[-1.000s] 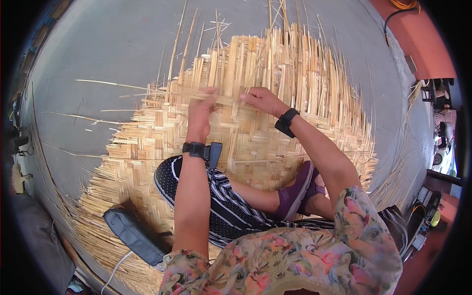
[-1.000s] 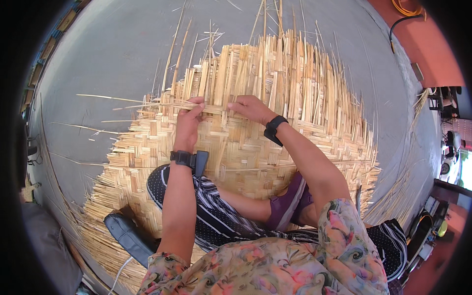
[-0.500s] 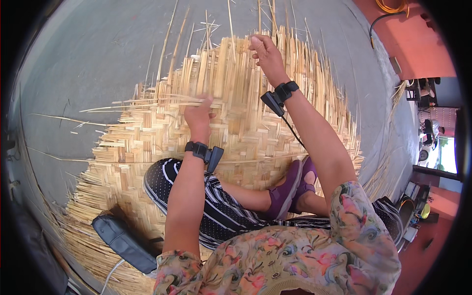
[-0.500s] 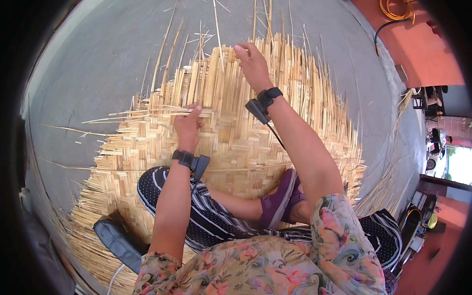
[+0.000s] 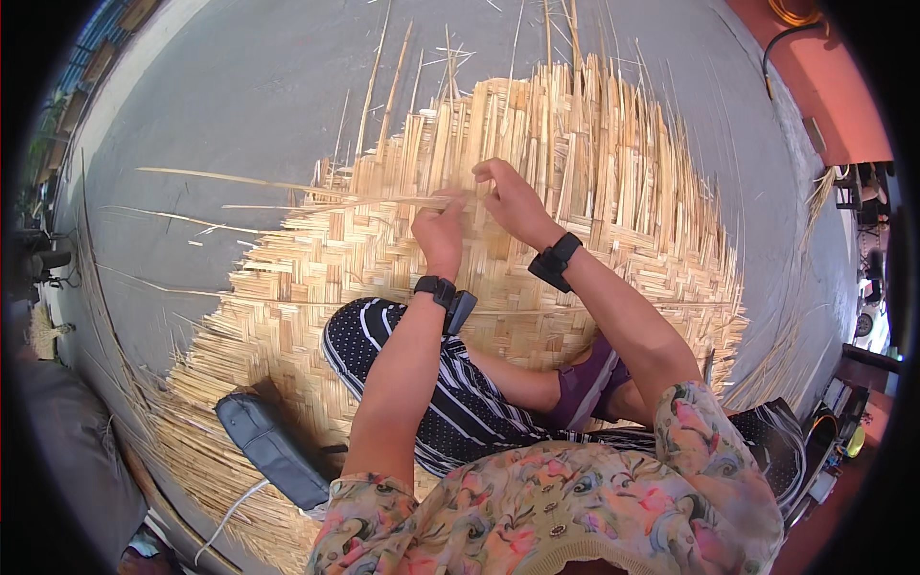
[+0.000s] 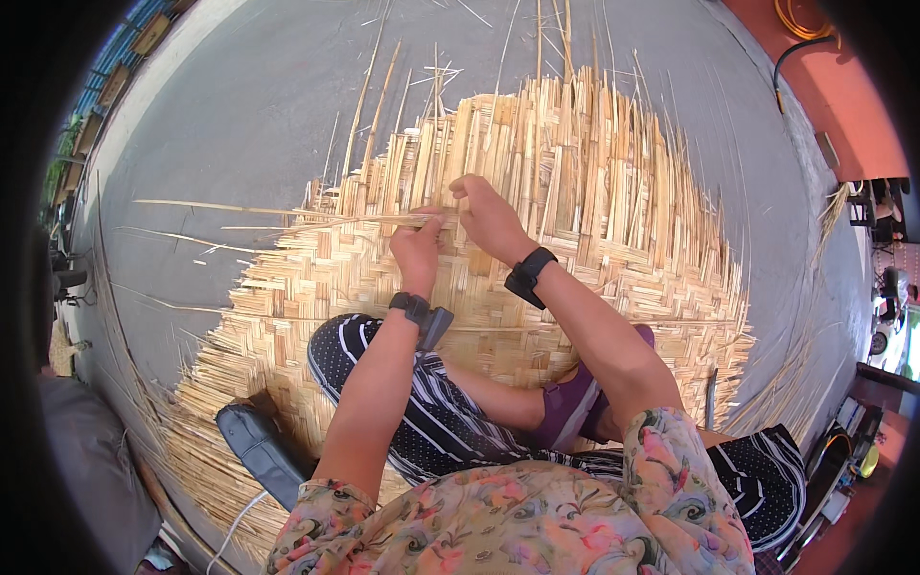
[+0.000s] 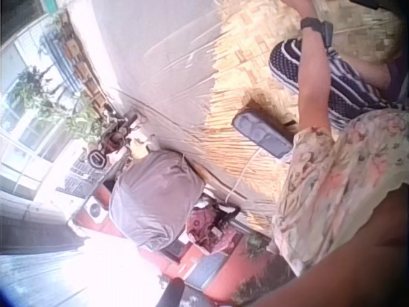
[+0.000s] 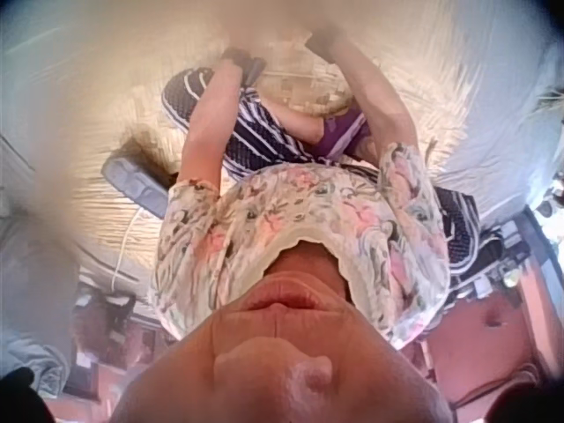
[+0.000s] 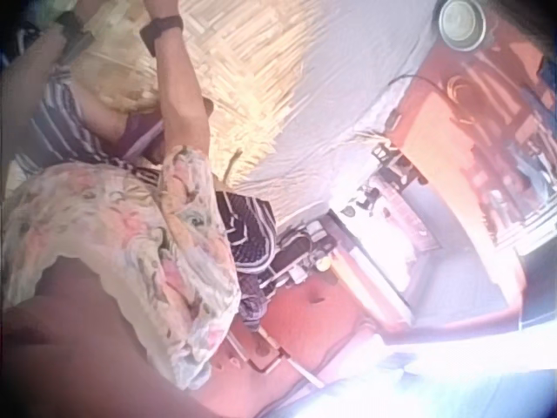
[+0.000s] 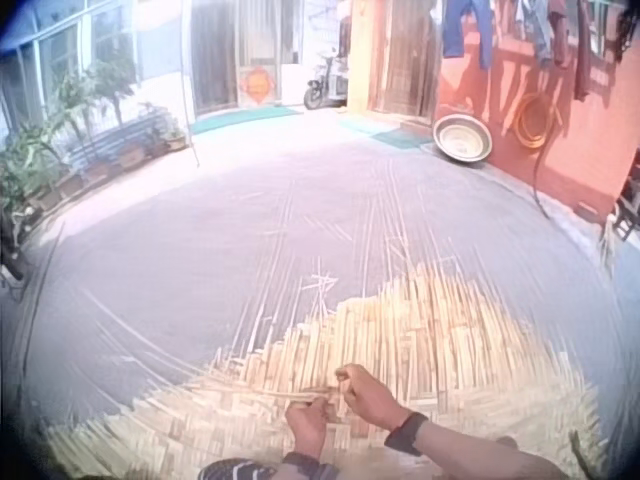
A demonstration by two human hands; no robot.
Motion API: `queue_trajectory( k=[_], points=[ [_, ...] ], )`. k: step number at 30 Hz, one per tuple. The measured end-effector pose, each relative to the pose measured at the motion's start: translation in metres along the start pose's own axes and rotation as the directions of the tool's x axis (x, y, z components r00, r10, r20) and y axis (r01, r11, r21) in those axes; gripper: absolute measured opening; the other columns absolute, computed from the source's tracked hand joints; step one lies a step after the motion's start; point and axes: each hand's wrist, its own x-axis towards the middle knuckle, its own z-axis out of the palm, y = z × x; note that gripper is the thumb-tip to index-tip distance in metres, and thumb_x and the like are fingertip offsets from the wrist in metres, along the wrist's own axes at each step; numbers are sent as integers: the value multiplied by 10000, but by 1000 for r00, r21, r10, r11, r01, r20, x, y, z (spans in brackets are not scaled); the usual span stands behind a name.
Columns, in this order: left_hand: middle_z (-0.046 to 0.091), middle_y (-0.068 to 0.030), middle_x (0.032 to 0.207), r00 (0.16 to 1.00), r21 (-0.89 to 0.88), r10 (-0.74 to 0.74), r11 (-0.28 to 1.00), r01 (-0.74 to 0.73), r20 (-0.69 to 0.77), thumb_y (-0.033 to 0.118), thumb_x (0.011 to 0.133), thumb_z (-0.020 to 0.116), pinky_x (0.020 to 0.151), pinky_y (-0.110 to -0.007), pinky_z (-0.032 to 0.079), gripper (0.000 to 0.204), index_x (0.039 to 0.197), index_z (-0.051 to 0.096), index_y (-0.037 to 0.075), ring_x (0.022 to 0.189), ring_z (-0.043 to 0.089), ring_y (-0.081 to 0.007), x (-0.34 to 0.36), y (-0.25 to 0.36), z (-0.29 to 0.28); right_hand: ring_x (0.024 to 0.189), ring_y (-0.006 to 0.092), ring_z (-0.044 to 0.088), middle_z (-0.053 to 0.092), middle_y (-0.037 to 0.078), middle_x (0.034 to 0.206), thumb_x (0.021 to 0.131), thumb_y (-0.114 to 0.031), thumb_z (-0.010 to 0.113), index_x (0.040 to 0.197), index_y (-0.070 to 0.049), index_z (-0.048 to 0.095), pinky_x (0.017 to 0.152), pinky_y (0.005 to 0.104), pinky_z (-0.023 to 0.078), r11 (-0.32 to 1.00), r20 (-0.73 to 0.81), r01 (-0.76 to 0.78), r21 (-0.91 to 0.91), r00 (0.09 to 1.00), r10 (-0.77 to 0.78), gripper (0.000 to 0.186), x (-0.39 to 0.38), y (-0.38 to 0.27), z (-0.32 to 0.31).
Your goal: Weaving a large mat or flat object using thin strips of bamboo or straw.
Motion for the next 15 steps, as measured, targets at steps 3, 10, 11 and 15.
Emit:
queue_trajectory(
  k=[3, 10, 11, 15],
  points=[
    [701, -106, 888, 869, 214, 430, 850, -481, 244, 2, 840, 668, 730, -313, 532, 174, 1008, 713, -2, 797, 672, -195, -7, 15, -16, 970, 290, 595, 592, 124, 1044, 809, -16, 637, 1215, -67, 567, 888, 401, 455, 976, 312, 220, 7, 926, -211, 416, 13, -10, 8],
    [699, -69, 932, 876, 408, 442, 775, -482, 195, 48, 880, 642, 759, -286, 509, 174, 1029, 733, 41, 853, 655, -167, 70, 63, -60, 903, 287, 581, 602, 99, 906, 859, -167, 679, 1009, -80, 662, 794, 384, 470, 971, 386, 212, 114, 891, -239, 174, 10, 1, 1],
    [699, -71, 944, 877, 596, 398, 646, -476, 269, 69, 891, 629, 763, -287, 505, 173, 1023, 735, 34, 843, 646, -170, 79, 62, -57, 903, 287, 581, 602, 99, 906, 859, -167, 679, 1009, -80, 662, 794, 384, 470, 969, 376, 219, 111, 894, -245, 174, 9, 0, 0],
    [657, -87, 959, 894, 601, 262, 667, -441, 364, 88, 900, 573, 812, -316, 488, 199, 1032, 678, -17, 881, 612, -197, 90, 56, -44, 875, 276, 594, 606, 94, 927, 887, -119, 649, 1042, -79, 658, 792, 359, 488, 932, 327, 359, 44, 877, -353, 160, 7, -10, -4]
  ],
)
